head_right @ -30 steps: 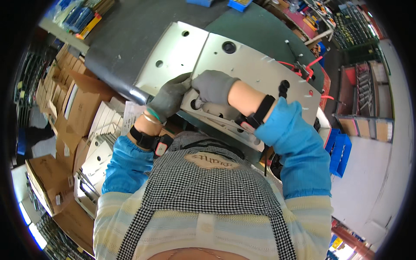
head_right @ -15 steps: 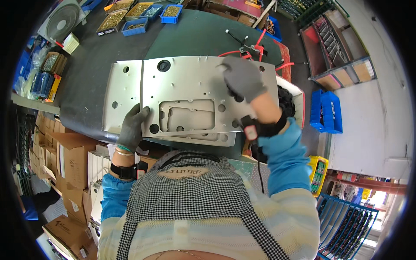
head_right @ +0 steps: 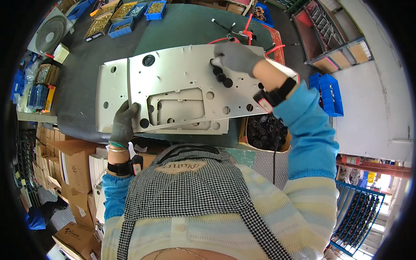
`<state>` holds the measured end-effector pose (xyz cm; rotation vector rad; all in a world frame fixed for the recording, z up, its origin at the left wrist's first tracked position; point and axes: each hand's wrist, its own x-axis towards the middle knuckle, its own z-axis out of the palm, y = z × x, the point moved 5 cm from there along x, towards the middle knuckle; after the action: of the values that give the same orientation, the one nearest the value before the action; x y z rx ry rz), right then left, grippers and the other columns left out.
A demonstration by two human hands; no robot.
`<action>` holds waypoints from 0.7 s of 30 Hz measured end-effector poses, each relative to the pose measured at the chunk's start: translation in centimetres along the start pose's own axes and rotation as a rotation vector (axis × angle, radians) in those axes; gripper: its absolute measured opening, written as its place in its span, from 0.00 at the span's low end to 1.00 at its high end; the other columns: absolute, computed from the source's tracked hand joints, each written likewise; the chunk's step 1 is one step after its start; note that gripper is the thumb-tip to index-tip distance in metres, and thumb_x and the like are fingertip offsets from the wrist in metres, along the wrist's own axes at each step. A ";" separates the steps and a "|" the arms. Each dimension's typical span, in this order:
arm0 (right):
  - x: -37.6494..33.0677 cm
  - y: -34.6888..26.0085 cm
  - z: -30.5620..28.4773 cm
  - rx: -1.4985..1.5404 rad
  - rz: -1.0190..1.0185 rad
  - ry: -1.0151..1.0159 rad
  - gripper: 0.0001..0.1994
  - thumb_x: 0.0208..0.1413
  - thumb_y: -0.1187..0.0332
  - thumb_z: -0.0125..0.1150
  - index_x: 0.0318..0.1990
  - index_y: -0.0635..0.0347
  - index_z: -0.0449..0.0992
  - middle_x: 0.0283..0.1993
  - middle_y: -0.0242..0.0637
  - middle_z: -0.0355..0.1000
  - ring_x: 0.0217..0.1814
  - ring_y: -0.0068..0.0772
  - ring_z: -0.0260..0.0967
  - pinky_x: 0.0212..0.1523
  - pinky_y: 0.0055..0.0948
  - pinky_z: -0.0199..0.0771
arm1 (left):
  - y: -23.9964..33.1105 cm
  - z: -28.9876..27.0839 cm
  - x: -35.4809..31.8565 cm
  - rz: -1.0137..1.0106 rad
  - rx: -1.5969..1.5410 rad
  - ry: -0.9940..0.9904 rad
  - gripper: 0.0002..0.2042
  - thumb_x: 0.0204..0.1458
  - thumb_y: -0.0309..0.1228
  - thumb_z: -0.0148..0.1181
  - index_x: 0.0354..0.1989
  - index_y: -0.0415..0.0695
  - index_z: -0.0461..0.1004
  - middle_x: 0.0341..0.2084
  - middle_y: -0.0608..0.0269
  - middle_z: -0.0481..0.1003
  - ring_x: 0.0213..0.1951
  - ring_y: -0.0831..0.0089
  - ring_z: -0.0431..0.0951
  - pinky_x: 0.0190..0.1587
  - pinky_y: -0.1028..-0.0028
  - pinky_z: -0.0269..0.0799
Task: The recorder retrieves metal plates from a storage rack, moves them to a workstation, and begins attaching black grommets or seals to pre-drilled holes in the chassis.
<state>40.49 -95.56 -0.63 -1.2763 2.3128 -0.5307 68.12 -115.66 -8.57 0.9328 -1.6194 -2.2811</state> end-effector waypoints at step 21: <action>-11.9 2.4 9.3 -0.011 0.056 0.475 0.11 0.47 0.64 0.61 0.38 0.55 0.74 0.38 0.39 0.70 0.40 0.42 0.70 0.39 0.37 0.71 | -0.4 0.2 0.2 -0.032 0.023 0.012 0.16 0.54 0.28 0.46 0.48 0.31 0.67 0.36 0.54 0.75 0.33 0.70 0.77 0.37 0.75 0.76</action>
<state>49.60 -85.20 -7.32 -1.1832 2.7249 -0.8825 67.90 -115.46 -9.01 0.9828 -1.6411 -2.2775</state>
